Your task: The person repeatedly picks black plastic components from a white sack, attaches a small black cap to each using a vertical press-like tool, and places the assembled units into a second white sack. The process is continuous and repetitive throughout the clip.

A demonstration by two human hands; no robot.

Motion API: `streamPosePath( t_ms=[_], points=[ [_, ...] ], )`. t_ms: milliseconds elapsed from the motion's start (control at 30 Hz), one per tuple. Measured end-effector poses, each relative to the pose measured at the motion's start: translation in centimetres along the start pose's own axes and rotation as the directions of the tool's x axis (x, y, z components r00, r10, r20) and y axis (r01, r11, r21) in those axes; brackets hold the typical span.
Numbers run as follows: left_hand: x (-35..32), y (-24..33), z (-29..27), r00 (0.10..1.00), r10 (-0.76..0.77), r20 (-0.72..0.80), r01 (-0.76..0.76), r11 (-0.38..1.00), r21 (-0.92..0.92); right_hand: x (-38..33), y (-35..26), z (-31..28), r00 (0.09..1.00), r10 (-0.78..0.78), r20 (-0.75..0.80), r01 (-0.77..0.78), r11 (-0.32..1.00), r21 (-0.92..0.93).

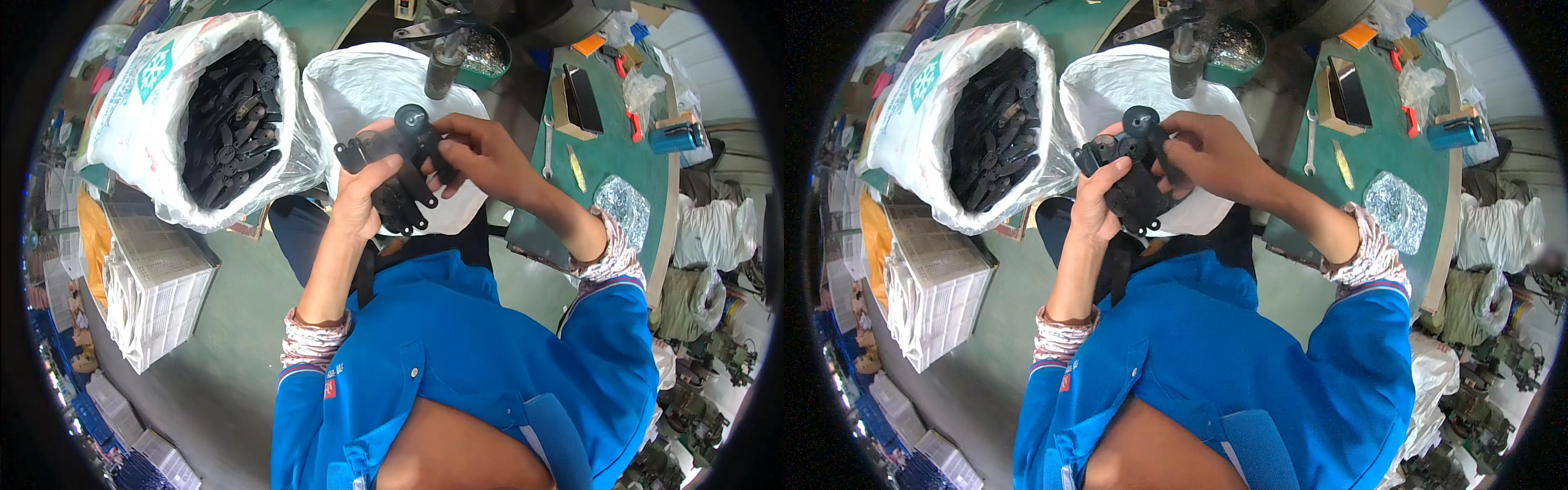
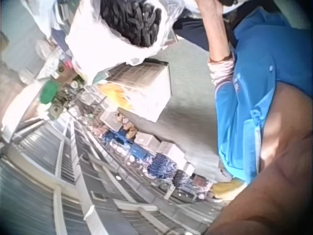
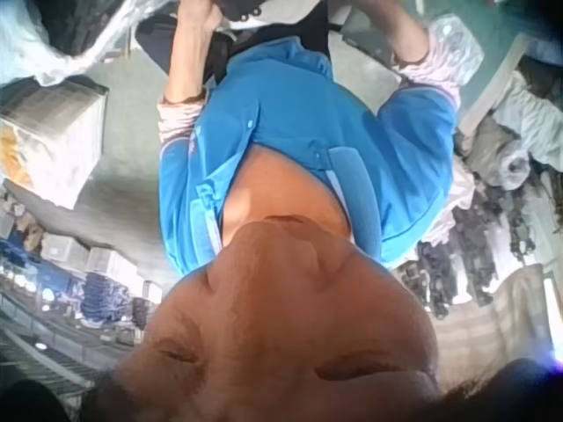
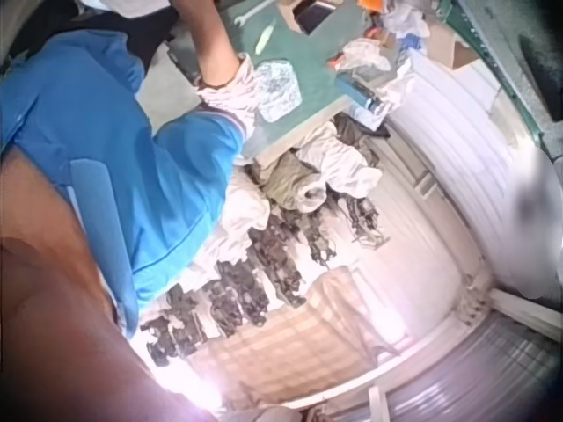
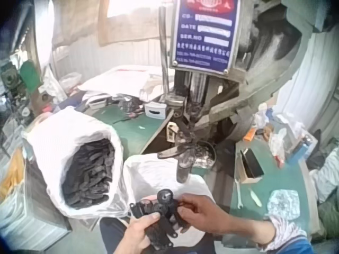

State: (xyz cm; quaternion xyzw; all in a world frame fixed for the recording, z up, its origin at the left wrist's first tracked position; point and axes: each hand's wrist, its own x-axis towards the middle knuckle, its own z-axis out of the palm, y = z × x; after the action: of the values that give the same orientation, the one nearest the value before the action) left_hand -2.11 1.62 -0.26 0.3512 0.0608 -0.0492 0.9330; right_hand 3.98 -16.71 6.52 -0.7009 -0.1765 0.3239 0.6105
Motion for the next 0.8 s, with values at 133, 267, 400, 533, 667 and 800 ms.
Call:
streamPosePath(
  t_ms=[133,267,400,533,667,800],
  points=[
    [-0.4,1.3,-0.2,0.999,-0.008,0.051,0.011,0.998,-0.068,-1.0,1.1,-1.4,0.978,-0.196,-0.074,0.209,0.925,0.316],
    [-1.0,1.5,0.2,0.996,-0.048,0.078,0.060,0.985,-0.164,-1.2,1.5,-2.4,0.966,-0.200,-0.162,0.244,0.911,0.333],
    [-1.0,1.7,1.1,0.956,-0.145,0.255,0.221,0.928,-0.300,-0.6,1.9,-2.0,0.889,-0.438,-0.135,0.452,0.886,0.100],
    [-0.9,1.2,0.6,0.912,-0.194,0.360,0.347,0.833,-0.430,-1.8,-0.4,-2.5,0.860,-0.511,0.022,0.508,0.849,-0.143],
    [-1.0,0.4,1.2,0.843,-0.202,0.498,0.459,0.754,-0.470,-0.7,-0.7,-2.3,0.746,-0.651,0.142,0.660,0.695,-0.286],
    [-1.0,0.9,1.9,0.836,-0.185,0.516,0.461,0.748,-0.479,-0.2,0.0,-2.5,0.837,-0.545,-0.038,0.532,0.829,-0.176]
  ],
)
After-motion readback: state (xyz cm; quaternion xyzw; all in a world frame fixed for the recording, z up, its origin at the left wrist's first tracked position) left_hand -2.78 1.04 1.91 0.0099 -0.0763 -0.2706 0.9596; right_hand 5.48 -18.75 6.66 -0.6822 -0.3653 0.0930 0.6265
